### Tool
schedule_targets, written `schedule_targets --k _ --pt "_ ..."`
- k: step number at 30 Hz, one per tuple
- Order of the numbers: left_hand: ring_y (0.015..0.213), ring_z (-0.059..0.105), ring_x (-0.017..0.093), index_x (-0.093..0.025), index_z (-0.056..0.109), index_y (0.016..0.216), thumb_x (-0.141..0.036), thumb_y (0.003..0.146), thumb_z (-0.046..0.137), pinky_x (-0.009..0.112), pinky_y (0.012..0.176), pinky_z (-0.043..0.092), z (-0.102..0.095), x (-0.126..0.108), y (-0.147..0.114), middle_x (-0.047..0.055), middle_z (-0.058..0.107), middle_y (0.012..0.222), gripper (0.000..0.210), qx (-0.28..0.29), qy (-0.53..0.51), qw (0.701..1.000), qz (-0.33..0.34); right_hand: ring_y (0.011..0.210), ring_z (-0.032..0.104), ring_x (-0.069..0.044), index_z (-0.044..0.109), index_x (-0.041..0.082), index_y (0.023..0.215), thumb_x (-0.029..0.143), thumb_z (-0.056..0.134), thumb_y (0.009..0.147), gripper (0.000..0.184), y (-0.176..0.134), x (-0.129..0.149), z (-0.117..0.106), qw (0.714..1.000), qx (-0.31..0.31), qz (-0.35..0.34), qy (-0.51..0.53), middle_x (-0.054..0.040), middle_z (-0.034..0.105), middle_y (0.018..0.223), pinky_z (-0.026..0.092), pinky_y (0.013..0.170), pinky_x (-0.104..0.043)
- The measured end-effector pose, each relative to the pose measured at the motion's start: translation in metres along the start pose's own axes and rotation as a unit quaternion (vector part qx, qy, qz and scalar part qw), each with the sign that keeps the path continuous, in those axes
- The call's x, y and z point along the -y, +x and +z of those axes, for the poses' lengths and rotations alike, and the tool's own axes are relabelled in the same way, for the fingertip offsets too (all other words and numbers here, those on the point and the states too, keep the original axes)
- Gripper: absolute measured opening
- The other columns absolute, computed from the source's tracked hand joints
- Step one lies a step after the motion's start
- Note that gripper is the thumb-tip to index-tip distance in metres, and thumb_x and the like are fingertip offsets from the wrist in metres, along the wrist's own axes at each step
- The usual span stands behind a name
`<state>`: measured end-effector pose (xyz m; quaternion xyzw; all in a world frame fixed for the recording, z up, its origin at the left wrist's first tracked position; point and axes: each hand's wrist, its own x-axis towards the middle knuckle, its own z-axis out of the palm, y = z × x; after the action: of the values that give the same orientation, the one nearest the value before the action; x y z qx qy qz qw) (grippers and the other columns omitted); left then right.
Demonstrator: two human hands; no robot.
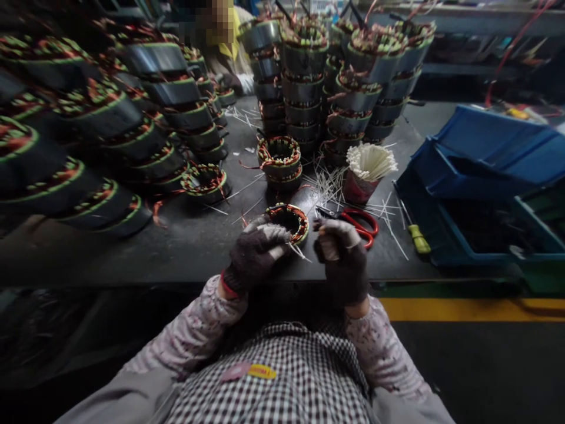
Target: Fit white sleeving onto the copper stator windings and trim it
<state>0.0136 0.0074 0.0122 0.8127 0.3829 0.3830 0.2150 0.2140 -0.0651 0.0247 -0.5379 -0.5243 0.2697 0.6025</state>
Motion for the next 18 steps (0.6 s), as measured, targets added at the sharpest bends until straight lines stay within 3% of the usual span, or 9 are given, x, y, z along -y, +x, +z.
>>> schedule_targets --k 2,4,7,11,15,18 --pt "0.100 0.082 0.024 -0.027 0.082 0.093 -0.024 0.090 0.081 0.056 0.127 0.047 0.001 0.000 0.000 0.000 0.087 0.102 0.005 -0.014 0.007 1.000 0.006 0.059 0.060 -0.013 0.070 0.024 0.107 0.058 0.060 0.106 0.035 -0.005 -0.003 -0.008 0.998 0.016 0.061 -0.026 -0.0029 0.076 0.091 0.050 0.053 -0.026" --pt "0.102 0.082 0.024 -0.027 0.083 0.096 -0.024 0.091 0.079 0.055 0.128 0.047 0.001 0.000 -0.001 0.000 0.087 0.104 0.007 -0.016 0.013 1.000 0.011 0.068 0.067 -0.017 0.074 0.024 0.103 0.058 0.062 0.105 0.037 -0.011 0.000 -0.012 0.985 0.116 0.090 -0.089 -0.0024 0.077 0.085 0.055 0.063 -0.029" --pt "0.106 0.081 0.024 -0.028 0.083 0.100 -0.022 0.091 0.077 0.054 0.129 0.046 0.001 -0.002 -0.001 0.000 0.087 0.106 0.012 -0.007 0.022 1.000 0.010 0.088 0.077 -0.024 0.077 0.025 0.106 0.046 0.061 0.105 0.027 -0.018 0.009 -0.011 0.957 0.215 0.087 -0.173 -0.0051 0.083 0.096 0.059 0.080 -0.035" --pt "0.107 0.081 0.024 -0.027 0.083 0.101 -0.020 0.090 0.075 0.054 0.130 0.045 0.001 -0.004 0.000 0.000 0.087 0.106 0.015 0.002 0.026 1.000 0.003 0.092 0.078 -0.024 0.076 0.024 0.111 0.044 0.062 0.102 0.026 -0.022 0.013 -0.007 0.948 0.269 0.100 -0.135 -0.0056 0.084 0.101 0.060 0.082 -0.035" --pt "0.103 0.081 0.024 -0.026 0.082 0.098 -0.021 0.091 0.075 0.055 0.131 0.043 0.000 -0.003 -0.001 0.001 0.087 0.103 0.011 -0.003 0.020 1.000 0.007 0.085 0.076 -0.022 0.076 0.023 0.105 0.049 0.054 0.107 0.034 -0.023 0.012 -0.009 0.953 0.250 0.155 -0.074 -0.0032 0.083 0.092 0.060 0.079 -0.033" --pt "0.105 0.081 0.025 -0.027 0.082 0.100 -0.023 0.092 0.075 0.057 0.133 0.040 0.000 -0.002 -0.001 0.001 0.087 0.106 0.011 0.010 0.028 1.000 0.004 0.089 0.078 -0.023 0.077 0.025 0.104 0.045 0.057 0.103 0.029 -0.021 0.010 -0.007 0.959 0.227 0.149 -0.079 -0.0029 0.084 0.096 0.061 0.082 -0.033"
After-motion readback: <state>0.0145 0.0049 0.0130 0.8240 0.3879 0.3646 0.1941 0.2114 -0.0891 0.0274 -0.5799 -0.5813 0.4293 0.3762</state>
